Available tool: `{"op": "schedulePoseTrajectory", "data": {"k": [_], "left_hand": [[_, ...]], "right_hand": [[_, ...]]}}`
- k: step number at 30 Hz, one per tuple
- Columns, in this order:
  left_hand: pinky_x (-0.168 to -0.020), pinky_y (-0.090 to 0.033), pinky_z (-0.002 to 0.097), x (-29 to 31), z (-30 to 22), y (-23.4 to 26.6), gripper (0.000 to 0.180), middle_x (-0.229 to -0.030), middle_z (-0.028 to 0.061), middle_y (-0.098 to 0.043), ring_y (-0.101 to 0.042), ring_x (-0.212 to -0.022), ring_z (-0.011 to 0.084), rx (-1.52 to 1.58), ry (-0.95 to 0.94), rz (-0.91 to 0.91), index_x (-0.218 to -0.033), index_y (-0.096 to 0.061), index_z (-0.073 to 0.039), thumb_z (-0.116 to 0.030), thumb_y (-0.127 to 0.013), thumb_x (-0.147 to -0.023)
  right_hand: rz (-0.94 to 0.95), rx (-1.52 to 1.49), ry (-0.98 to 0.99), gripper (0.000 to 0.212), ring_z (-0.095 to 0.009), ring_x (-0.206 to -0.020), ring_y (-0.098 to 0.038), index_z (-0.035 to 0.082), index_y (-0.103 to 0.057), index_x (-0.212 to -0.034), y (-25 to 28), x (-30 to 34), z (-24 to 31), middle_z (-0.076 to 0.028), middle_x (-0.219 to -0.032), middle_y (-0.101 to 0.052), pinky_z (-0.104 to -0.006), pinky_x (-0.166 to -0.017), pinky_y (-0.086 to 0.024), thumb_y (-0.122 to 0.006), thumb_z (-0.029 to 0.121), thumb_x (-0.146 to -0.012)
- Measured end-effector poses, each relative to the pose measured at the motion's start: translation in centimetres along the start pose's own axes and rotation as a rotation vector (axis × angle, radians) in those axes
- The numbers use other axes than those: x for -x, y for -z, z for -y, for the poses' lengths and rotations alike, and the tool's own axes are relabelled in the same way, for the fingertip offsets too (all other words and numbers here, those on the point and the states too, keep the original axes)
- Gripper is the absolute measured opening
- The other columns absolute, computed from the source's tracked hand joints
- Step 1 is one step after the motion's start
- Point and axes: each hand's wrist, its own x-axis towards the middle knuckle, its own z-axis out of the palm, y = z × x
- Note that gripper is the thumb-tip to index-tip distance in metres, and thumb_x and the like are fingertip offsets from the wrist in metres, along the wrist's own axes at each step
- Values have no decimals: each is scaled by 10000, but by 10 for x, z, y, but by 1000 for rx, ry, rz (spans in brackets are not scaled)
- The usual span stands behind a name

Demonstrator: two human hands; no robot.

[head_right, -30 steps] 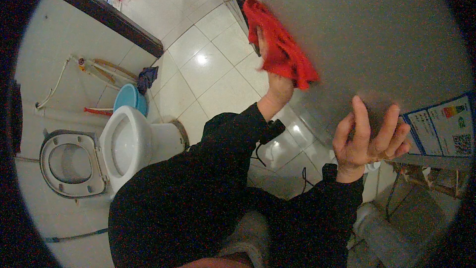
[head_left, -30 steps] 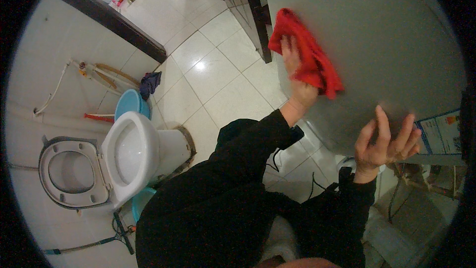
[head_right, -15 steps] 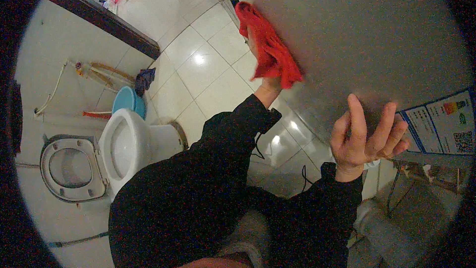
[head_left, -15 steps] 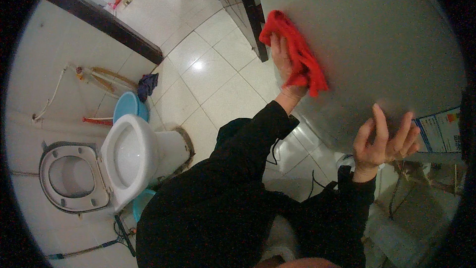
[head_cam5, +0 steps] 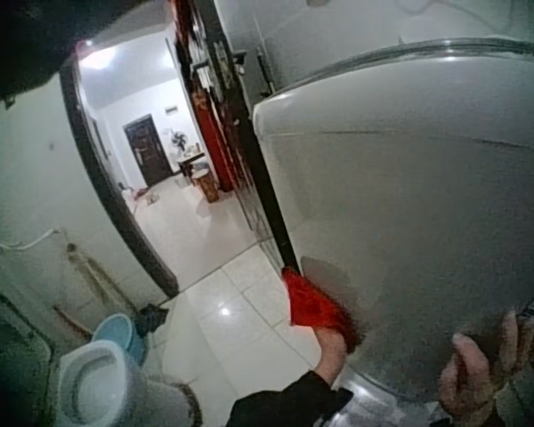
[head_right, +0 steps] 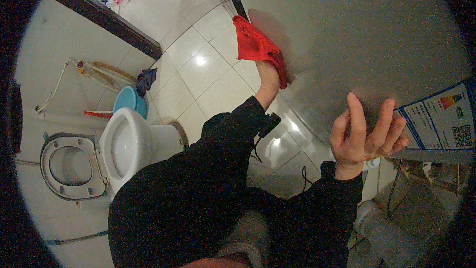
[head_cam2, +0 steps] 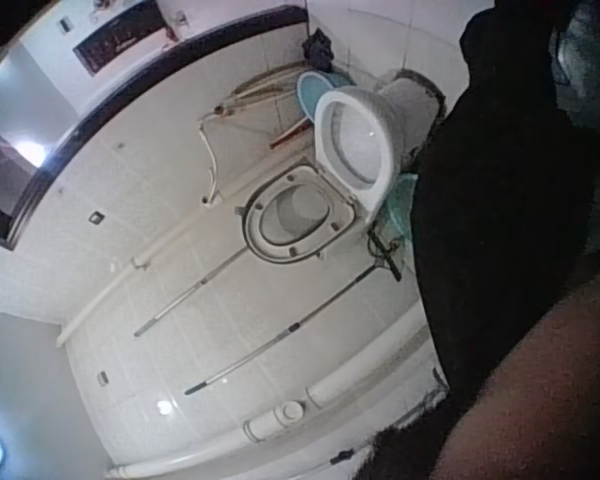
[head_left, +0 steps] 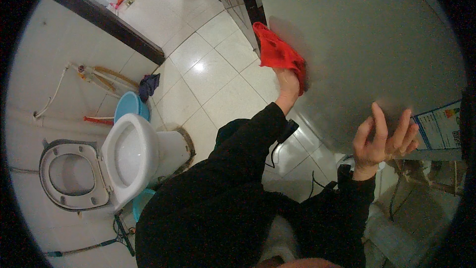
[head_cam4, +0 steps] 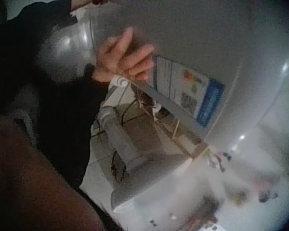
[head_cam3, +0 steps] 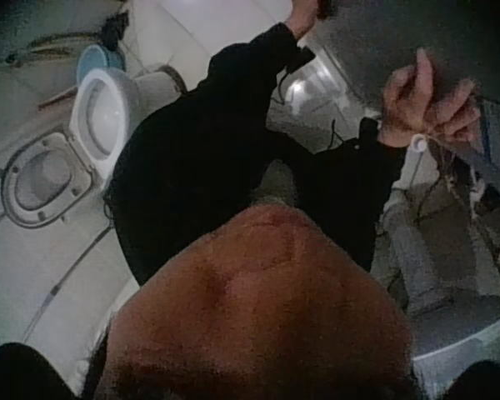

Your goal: The person wipes the exterior of a water heater with a red cloth, then moves to wipe the toilet bowl rim, seat, and lid. The person also wipes a small wall-mounted shelf above the toilet.

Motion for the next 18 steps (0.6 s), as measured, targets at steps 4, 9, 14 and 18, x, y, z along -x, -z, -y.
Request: {"op": "schedulePoseTrajectory", "data": {"k": [4,9,14,18], "left_hand": [[-1217,-182,452,22,-74,-18,709,-1630,220,-183,-192,-1498,419,-27,-6,151,-1563,-275,-40,-406,-504,-1001],[-1197,-148,595,21,-125,-36,884,-1651,258,-116,-121,-1507,495,-314,-515,96,-1598,-246,-102,-548,-587,-915],[-1176,-155,642,3,-103,-36,950,-1652,255,-116,-117,-1507,505,-416,-715,39,-1600,-268,-159,-599,-650,-850],[-1178,-191,604,1,-82,-27,946,-1634,246,-173,-167,-1493,490,-323,-412,125,-1577,-302,-138,-590,-673,-834]], "right_hand": [[0,-72,-9,249,-326,-1479,-320,269,-753,-1084,6,-6,2,-127,-1477,-521,-437,-1251,-97,-660,167,-877],[-140,-477,-1,288,-340,-1264,-509,146,-701,-1114,14,-9,13,-150,-1324,-585,-442,-1072,-413,-627,52,-853],[-25,-255,4,324,-220,-1056,-549,176,-712,-1114,1,-8,13,-36,-1231,-639,-315,-851,-450,-691,33,-823],[-11,-168,59,319,-190,-1037,-539,206,-720,-1106,-5,-5,10,9,-1218,-645,-291,-853,-439,-690,49,-830]]}}
